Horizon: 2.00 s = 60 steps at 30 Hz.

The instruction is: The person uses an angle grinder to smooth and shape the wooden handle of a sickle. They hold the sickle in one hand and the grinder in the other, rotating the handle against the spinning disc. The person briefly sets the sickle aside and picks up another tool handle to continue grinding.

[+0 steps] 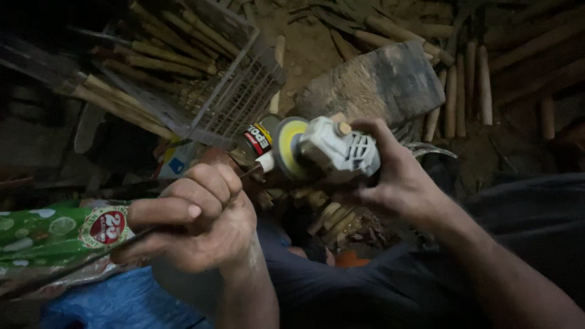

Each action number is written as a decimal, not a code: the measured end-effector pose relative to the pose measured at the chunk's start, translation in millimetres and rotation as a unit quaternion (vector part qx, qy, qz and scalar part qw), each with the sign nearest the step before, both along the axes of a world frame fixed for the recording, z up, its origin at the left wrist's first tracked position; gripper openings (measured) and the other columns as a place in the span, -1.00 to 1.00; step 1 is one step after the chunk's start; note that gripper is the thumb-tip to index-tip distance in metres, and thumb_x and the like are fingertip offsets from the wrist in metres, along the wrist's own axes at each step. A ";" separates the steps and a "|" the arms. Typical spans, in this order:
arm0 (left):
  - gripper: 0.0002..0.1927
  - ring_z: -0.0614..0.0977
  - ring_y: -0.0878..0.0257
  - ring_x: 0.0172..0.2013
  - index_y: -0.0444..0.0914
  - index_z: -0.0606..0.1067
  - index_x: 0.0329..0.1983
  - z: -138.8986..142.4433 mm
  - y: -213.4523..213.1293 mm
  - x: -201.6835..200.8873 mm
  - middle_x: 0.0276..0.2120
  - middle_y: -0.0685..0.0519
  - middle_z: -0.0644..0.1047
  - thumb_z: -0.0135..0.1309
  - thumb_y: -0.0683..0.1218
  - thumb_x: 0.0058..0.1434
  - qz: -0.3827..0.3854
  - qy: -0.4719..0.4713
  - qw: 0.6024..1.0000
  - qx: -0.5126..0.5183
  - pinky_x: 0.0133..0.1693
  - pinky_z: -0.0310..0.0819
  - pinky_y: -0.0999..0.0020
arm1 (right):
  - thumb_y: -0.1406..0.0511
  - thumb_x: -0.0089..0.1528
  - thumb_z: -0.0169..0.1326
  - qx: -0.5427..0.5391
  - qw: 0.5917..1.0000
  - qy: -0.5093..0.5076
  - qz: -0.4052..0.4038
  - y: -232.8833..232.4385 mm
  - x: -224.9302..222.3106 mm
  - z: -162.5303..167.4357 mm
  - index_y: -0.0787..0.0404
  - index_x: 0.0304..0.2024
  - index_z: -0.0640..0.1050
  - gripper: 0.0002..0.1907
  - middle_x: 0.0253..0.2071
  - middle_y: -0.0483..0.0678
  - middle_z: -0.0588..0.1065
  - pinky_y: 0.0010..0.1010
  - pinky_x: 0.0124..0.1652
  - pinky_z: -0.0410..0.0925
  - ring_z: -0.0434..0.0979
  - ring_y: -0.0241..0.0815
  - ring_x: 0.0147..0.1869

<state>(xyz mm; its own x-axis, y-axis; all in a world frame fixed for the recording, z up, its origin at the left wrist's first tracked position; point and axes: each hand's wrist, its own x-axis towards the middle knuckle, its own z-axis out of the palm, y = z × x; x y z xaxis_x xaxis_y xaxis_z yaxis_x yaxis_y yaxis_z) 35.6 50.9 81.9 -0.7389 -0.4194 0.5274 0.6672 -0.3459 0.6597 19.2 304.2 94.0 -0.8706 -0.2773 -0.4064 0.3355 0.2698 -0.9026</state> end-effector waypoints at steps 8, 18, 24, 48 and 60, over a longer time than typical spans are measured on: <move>-0.34 0.06 0.34 -0.71 -0.19 0.30 -0.23 0.2 -3.8 -4.2 -0.72 0.13 0.17 -0.54 0.41 0.54 0.016 0.015 1.000 0.015 -0.66 0.00 0.39 | 0.35 -0.05 0.45 0.131 0.988 -0.027 -0.075 10.4 -19.3 -11.6 0.15 0.36 0.22 -0.01 0.19 0.09 0.46 -0.10 0.22 0.45 0.53 0.00 0.26; -0.35 0.07 0.34 -0.71 -0.19 0.34 -0.23 -2.3 -5.9 -1.9 -0.71 0.12 0.17 -0.50 0.40 0.56 0.018 0.010 1.000 -0.002 -0.64 0.04 0.41 | 0.30 -0.14 0.48 0.087 0.996 -0.032 -0.021 3.9 -11.4 -16.0 0.13 0.33 0.24 0.05 0.21 0.07 0.45 -0.16 0.26 0.45 0.50 -0.05 0.33; -0.33 0.04 0.37 -0.66 -0.21 0.34 -0.23 7.3 -3.1 -1.5 -0.66 0.15 0.11 -0.47 0.39 0.64 0.108 -0.050 0.993 0.018 -0.59 0.01 0.44 | 0.29 -0.10 0.48 0.111 0.991 -0.009 -0.078 5.3 -17.7 -22.8 0.14 0.37 0.16 0.09 0.26 0.09 0.39 -0.17 0.27 0.43 0.45 0.00 0.35; -0.37 0.12 0.34 -0.55 -0.19 0.33 -0.24 25.2 9.3 4.6 -0.57 0.14 0.14 -0.44 0.36 0.66 0.129 -0.107 0.986 0.021 -0.42 0.14 0.38 | 0.32 -0.10 0.52 -0.134 0.988 -0.059 -0.057 -13.7 2.7 -33.3 0.04 0.44 0.27 0.10 0.38 0.05 0.29 0.00 0.25 0.54 0.42 0.08 0.40; -0.31 0.13 0.33 -0.49 -0.21 0.34 -0.26 21.5 4.9 4.7 -0.51 0.14 0.14 -0.45 0.40 0.66 0.137 -0.116 0.980 0.082 -0.39 0.08 0.38 | 0.29 -0.14 0.45 0.064 0.998 0.014 -0.007 -13.8 7.2 -10.6 0.02 0.40 0.21 0.10 0.23 0.01 0.43 -0.16 0.22 0.52 0.52 -0.05 0.31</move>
<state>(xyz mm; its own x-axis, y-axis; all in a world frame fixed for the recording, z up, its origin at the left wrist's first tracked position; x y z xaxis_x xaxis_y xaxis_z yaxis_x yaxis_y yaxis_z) 40.3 55.8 103.5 -0.6795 -0.6833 0.2673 0.5879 -0.2890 0.7555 26.4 290.4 83.3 -0.8851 -0.2129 -0.4138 0.3157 0.3786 -0.8701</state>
